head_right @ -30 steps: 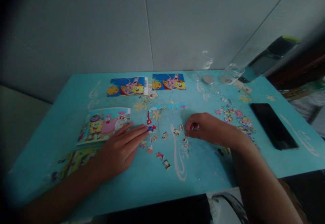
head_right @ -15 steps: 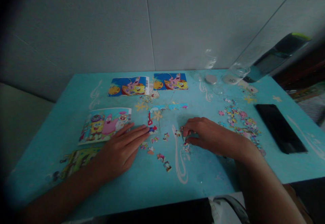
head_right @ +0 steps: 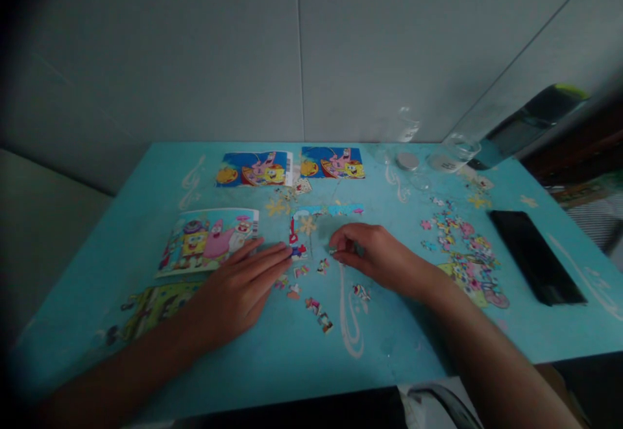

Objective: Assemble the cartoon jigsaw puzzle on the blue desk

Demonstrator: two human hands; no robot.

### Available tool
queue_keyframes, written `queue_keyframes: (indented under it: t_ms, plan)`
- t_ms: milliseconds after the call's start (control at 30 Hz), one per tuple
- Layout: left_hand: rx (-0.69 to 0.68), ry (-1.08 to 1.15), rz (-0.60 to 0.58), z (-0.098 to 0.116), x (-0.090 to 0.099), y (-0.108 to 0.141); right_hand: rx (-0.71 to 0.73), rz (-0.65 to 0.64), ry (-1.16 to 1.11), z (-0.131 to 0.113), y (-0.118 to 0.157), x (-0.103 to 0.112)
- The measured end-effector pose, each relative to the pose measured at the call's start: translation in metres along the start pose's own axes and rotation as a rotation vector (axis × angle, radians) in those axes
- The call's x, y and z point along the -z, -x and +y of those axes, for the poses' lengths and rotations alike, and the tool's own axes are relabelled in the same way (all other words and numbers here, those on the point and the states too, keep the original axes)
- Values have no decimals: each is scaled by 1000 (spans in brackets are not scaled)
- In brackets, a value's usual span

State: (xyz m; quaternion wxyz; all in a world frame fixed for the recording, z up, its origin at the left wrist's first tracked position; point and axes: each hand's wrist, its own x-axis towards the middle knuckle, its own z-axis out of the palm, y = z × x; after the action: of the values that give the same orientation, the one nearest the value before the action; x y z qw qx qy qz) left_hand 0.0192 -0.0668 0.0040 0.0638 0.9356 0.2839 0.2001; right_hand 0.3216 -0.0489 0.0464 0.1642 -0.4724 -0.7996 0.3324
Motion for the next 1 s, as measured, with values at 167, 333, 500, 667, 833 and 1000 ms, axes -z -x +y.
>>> queue_keyframes:
  t_ms: [167,333,500,667,833,1000]
  plan:
    - [0,-12,-17,1,1,-1,226,39,62,-3,-12,-14]
    - [3,-22,-18,2,0,-2,335,86,129,-1,-21,-27]
    - [-1,-23,-16,1,-2,-1,265,183,152,-1,-19,-23]
    - [5,-17,-35,1,-2,0,207,144,176,1,-13,-16]
    - [7,-9,-25,1,0,-1,187,136,210,3,-16,-27]
    - [9,-17,-35,1,-2,0,165,118,180,0,-18,-32]
